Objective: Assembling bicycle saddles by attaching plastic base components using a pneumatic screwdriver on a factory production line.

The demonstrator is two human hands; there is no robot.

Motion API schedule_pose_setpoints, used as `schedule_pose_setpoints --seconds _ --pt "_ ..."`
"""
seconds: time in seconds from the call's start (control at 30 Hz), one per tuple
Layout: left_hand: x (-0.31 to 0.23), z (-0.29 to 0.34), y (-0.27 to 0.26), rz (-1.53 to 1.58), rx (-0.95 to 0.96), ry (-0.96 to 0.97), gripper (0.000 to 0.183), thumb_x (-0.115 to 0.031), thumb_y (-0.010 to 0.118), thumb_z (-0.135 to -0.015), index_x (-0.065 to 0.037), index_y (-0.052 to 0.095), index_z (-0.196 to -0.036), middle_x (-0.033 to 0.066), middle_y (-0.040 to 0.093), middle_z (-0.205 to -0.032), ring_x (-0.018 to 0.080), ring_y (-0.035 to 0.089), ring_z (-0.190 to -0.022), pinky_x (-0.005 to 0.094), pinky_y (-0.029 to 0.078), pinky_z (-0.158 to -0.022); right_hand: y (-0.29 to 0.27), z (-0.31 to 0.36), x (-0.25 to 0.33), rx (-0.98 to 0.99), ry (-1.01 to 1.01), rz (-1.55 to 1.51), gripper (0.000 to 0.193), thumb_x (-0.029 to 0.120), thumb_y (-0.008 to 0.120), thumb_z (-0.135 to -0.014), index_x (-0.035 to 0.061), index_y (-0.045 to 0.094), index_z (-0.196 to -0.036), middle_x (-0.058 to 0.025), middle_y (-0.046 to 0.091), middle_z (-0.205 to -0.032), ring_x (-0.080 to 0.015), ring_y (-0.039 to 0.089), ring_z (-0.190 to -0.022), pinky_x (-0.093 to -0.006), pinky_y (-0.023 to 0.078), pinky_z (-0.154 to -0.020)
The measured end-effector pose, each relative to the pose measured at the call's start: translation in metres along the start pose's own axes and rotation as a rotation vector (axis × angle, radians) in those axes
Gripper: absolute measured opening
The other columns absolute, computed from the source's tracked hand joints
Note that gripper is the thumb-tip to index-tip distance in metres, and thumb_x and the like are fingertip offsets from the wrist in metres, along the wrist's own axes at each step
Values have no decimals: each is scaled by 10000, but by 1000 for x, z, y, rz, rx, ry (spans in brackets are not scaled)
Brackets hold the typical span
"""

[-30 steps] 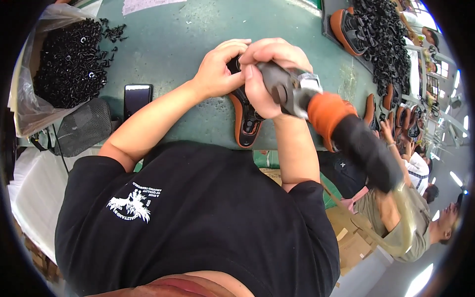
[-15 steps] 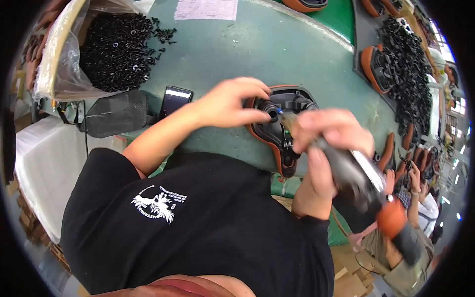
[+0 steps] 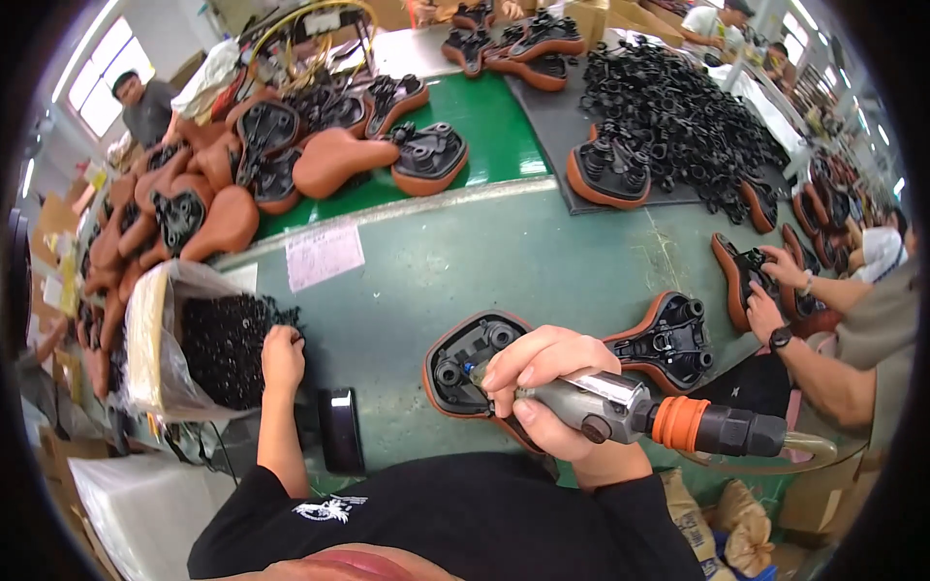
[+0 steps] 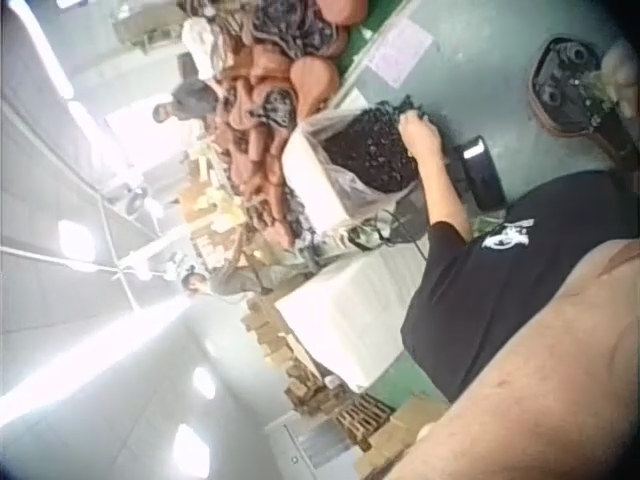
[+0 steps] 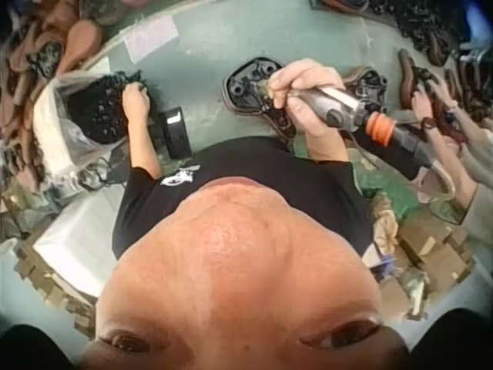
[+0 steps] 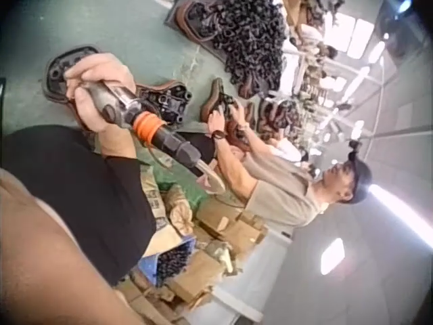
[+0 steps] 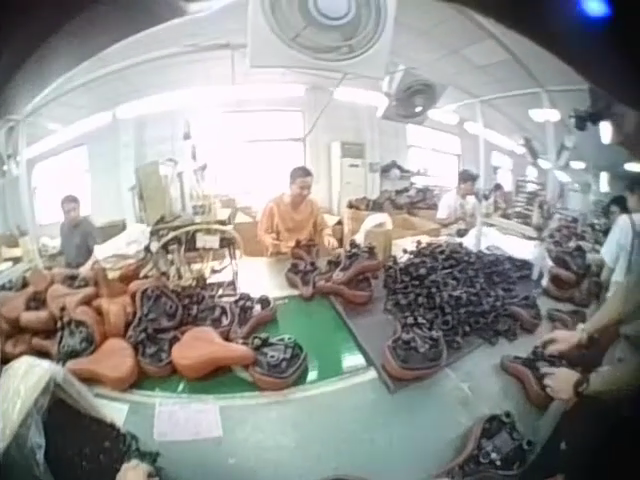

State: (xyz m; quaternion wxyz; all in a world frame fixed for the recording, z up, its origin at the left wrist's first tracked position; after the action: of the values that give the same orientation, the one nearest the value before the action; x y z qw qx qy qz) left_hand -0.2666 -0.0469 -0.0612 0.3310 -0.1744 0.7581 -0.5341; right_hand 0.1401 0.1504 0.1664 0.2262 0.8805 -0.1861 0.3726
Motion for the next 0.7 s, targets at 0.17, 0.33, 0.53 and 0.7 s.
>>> schedule_pose_setpoints --seconds 0.17,0.33,0.53,0.7 --pt "-30 -10 -5 -76 45 228 145 -135 755 -880 -39 699 -973 148 669 -1031 394 640 -1009 492 526 -885 -12 4 3 13 -27 -9 292 -108 627 -848 34 567 -1097 -244 694 -1064 -199 684 -715 -334 608 -668" --pt "-79 -20 -18 -97 -119 399 204 -121 763 -873 -11 654 -1004 177 652 -1051 389 650 -995 471 543 -834 -9 6 5 -80 1 -23 257 -59 657 -875 46 567 -1091 -225 685 -1051 -218 672 -730 -374 608 -709" --pt "-226 48 -13 1947 723 -118 47 -17 634 -1042 -11 673 -1068 122 720 -1000 213 713 -911 371 595 -835 -5 2 11 -19 -180 -150 293 -53 642 -896 41 485 -1125 -216 660 -1045 -233 686 -706 -429 614 -708" --pt "-280 94 -12 2109 918 86 189 24 631 -1035 38 736 -1191 127 685 -1139 201 719 -931 336 596 -851 1 12 16 123 -222 -165 324 -47 647 -902 39 459 -1152 -208 647 -1058 -231 703 -701 -435 625 -713"
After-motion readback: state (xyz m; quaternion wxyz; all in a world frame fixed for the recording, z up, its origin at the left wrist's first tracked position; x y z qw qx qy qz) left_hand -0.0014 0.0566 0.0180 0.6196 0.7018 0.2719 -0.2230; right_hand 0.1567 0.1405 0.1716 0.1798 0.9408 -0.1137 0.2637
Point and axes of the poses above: each hand's wrist, its own z-axis away from the middle knuckle, its own y-axis out of the palm, x = y × z, the point moved 7 cm from there along -z, towards the middle knuckle
